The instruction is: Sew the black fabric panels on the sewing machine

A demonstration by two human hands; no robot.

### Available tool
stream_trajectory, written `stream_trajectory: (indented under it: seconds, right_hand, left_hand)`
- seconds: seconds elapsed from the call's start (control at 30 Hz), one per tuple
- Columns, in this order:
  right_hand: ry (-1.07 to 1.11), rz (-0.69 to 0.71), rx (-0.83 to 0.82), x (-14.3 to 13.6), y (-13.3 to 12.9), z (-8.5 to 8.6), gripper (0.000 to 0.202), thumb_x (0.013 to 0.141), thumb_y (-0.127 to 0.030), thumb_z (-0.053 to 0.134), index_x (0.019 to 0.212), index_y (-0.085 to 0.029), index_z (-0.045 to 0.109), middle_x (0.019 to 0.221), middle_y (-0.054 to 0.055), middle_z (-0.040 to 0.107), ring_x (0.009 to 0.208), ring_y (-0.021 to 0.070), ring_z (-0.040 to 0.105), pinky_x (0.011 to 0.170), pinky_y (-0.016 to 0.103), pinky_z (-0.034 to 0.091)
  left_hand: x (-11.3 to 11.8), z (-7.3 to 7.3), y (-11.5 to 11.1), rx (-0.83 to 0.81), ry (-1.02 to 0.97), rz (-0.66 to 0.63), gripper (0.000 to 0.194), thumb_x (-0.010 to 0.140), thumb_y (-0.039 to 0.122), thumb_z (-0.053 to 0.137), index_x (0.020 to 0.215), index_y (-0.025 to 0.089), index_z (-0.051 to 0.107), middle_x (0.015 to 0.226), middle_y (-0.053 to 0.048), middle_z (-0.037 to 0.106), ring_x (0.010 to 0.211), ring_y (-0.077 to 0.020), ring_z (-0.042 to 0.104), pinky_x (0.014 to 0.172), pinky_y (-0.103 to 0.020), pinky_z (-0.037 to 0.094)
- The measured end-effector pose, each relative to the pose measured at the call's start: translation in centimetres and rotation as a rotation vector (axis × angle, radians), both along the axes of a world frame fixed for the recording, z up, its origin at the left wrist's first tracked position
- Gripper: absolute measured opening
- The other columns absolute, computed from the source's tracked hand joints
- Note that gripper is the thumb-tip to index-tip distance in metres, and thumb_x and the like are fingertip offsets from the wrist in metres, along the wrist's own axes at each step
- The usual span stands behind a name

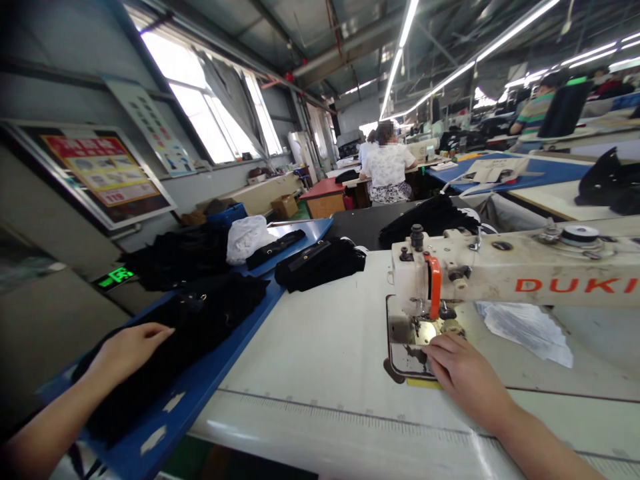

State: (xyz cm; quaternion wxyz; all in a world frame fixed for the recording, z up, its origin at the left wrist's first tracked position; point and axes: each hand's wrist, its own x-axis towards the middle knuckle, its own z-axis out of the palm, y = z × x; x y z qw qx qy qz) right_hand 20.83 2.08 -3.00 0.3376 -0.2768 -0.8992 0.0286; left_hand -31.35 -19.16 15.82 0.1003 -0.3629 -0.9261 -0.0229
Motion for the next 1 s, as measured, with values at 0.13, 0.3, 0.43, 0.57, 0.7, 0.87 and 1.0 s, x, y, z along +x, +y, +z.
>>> stream_trajectory:
  seconds: [0.13, 0.3, 0.43, 0.57, 0.7, 0.87, 1.0]
  right_hand:
    - [-0.005, 0.001, -0.020, -0.1, 0.0, 0.0, 0.026, 0.093, -0.023, 0.046, 0.094, -0.024, 0.072, 0.092, 0.008, 0.070, 0.086, 0.0220, 0.065, 0.076, 0.035, 0.055]
    - [-0.002, 0.010, -0.034, -0.2, -0.2, 0.6, 0.025, 0.091, -0.018, 0.048, 0.092, -0.022, 0.072, 0.089, 0.008, 0.069, 0.084, 0.0218, 0.063, 0.076, 0.034, 0.054]
    - [-0.020, -0.007, -0.060, -0.4, -0.3, 1.4, 0.025, 0.090, -0.014, 0.049, 0.090, -0.021, 0.072, 0.085, 0.007, 0.068, 0.083, 0.0202, 0.062, 0.076, 0.033, 0.052]
    - [-0.034, -0.049, -0.057, -0.9, -0.2, 1.9, 0.023, 0.089, -0.012, 0.051, 0.083, -0.019, 0.072, 0.081, 0.007, 0.066, 0.082, 0.0208, 0.058, 0.077, 0.034, 0.049]
    - [0.006, -0.062, -0.068, -0.6, -0.3, 2.0, 0.020, 0.088, -0.012, 0.053, 0.084, -0.018, 0.071, 0.081, 0.007, 0.066, 0.081, 0.0199, 0.057, 0.077, 0.033, 0.049]
    - [0.158, -0.205, -0.077, 4.2, -0.3, 1.5, 0.023, 0.090, -0.014, 0.049, 0.096, -0.017, 0.071, 0.089, 0.008, 0.067, 0.084, 0.0203, 0.058, 0.077, 0.033, 0.050]
    - [0.147, -0.488, -0.122, 9.0, 1.2, 1.9, 0.024, 0.092, -0.014, 0.048, 0.097, -0.019, 0.071, 0.092, 0.008, 0.068, 0.088, 0.0208, 0.059, 0.084, 0.035, 0.049]
  left_hand:
    - [1.1, 2.7, 0.3, 0.096, -0.013, 0.035, 0.031, 0.082, 0.038, 0.041, 0.079, 0.020, 0.067, 0.074, -0.005, 0.071, 0.081, -0.0311, 0.066, 0.073, -0.038, 0.050]
    - [7.0, 3.2, 3.2, 0.253, -0.168, -0.136, 0.029, 0.077, 0.044, 0.047, 0.081, 0.021, 0.065, 0.077, -0.002, 0.071, 0.079, -0.0262, 0.065, 0.070, -0.033, 0.047]
    - [14.4, -2.4, 7.9, 0.401, -0.706, -0.257, 0.028, 0.071, 0.048, 0.058, 0.076, 0.021, 0.063, 0.062, 0.001, 0.064, 0.061, -0.0182, 0.061, 0.055, -0.027, 0.046]
    - [22.2, -9.6, 12.8, 0.443, -1.249, -0.278, 0.027, 0.069, 0.043, 0.066, 0.073, 0.018, 0.059, 0.061, 0.001, 0.061, 0.058, -0.0144, 0.062, 0.058, -0.028, 0.053]
    - [26.9, -12.8, 16.0, 0.428, -1.376, -0.376, 0.024, 0.079, 0.042, 0.059, 0.080, 0.018, 0.056, 0.076, -0.005, 0.069, 0.074, -0.0176, 0.070, 0.077, -0.035, 0.058]
    - [27.4, -14.1, 15.6, 0.354, -0.991, -0.811, 0.038, 0.087, 0.048, 0.050, 0.110, 0.020, 0.059, 0.119, -0.012, 0.068, 0.110, -0.0260, 0.065, 0.096, -0.046, 0.052]
    - [26.9, -15.7, 13.9, 0.132, -0.361, -1.212, 0.053, 0.088, 0.050, 0.052, 0.135, 0.027, 0.052, 0.146, -0.008, 0.049, 0.135, -0.0300, 0.043, 0.109, -0.052, 0.038]
